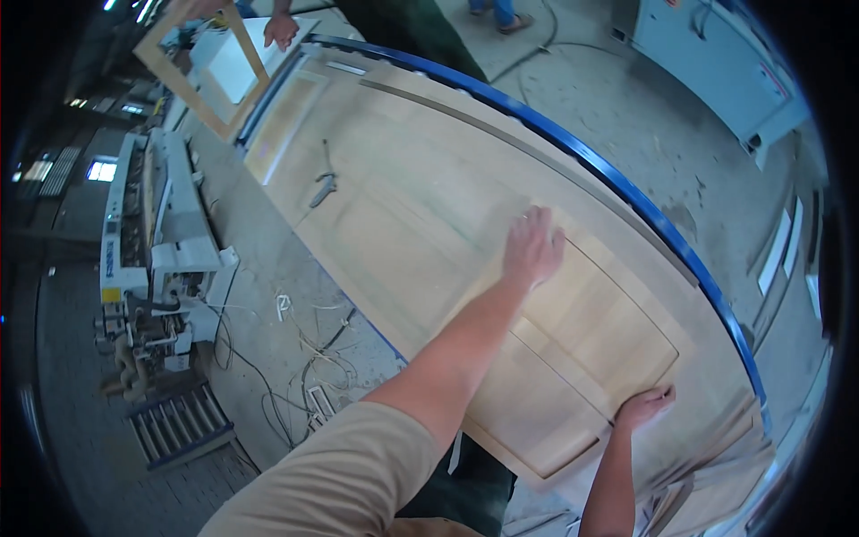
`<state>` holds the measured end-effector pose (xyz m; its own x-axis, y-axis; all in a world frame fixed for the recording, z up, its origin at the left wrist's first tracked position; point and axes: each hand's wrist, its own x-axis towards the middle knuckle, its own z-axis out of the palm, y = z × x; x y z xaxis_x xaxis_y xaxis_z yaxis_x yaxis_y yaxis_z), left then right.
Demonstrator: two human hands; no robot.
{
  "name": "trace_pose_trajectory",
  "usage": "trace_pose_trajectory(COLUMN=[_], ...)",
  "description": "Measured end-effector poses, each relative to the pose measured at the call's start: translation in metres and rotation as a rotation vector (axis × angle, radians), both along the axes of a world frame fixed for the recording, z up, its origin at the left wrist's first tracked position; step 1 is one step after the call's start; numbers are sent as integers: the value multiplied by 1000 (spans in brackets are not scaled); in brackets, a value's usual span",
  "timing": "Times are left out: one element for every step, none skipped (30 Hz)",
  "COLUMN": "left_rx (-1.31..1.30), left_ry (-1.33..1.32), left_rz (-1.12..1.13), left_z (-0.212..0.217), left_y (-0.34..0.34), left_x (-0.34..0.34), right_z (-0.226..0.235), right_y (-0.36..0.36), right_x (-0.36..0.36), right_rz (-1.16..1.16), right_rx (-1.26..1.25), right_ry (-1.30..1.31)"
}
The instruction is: Inspecting, sorting, and measuring wooden door panels in a factory setting.
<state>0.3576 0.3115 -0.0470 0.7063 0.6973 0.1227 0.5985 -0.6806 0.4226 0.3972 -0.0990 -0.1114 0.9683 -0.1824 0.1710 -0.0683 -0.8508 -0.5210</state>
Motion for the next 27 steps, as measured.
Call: trace_pose_trajectory(left_rx=[-16,-42,-31,-39,-48,-42,-30,-21,-18,-26,-32,-28,-34,-47,-51,-117,-187,-201,-240,-361,-541,-476,-653,-662,-510,-638,-696], left_ry=[0,0,-6,-11,-17,-23,-44,-66,-72,-88,-101,-101,-109,-120,-119,-60,-11,-18,-58,-151,-98,-112,-240,-262,-308,-367,-407], left_rz=[-14,-35,-25,-37,-52,-47,-51,-54,-47,-47,-49,-41,-39,-45,-42,-36,-38,-46,6,-9,-3,164,172,200,169,247,240], left_z=[2,4,6,7,7,6,5,5,5,4,5,5,5,5,4,3,2,0,-6,-2,1,-28,-28,-32,-27,-22,-3], left_y=[0,0,2,4,6,7,8,7,5,3,4,5,7,7,9,12,12,15,23,-6,-16,13,-9,24,32,25,5], left_x=[-2,-3,-1,0,1,-1,-5,-7,-7,-5,-5,-7,-11,-12,-15,-19,-16,-19,-26,8,23,-23,-17,-83,-117,-139,-152], right_z=[8,14,18,21,24,27,29,29,28,27,27,26,24,24,23,21,15,5,-11,-26,-27,-35,-27,2,36,57,73], right_y=[7,7,7,8,12,16,19,17,14,11,11,12,13,14,16,16,8,4,-2,-46,-98,-45,-82,-9,29,37,40], right_x=[-1,-1,0,1,1,-1,-3,-1,1,2,1,0,-3,-4,-6,-11,-8,-5,-1,19,45,13,29,-3,-12,-12,-11], right_rz=[-34,-21,-22,-25,-20,-29,-38,-32,-25,-16,-10,-14,-17,-16,-16,-16,-23,-4,18,57,113,143,32,34,17,102,181], right_rx=[-56,-44,-91,-139,-132,-118,-103,-100,-115,-131,-127,-124,-121,-125,-131,-137,-149,-13,127,286,427,315,92,100,8,2,9], right_ry=[43,39,32,23,16,47,78,71,50,30,28,36,46,45,72,100,93,90,84,4,-85,158,98,314,171,-48,-118])
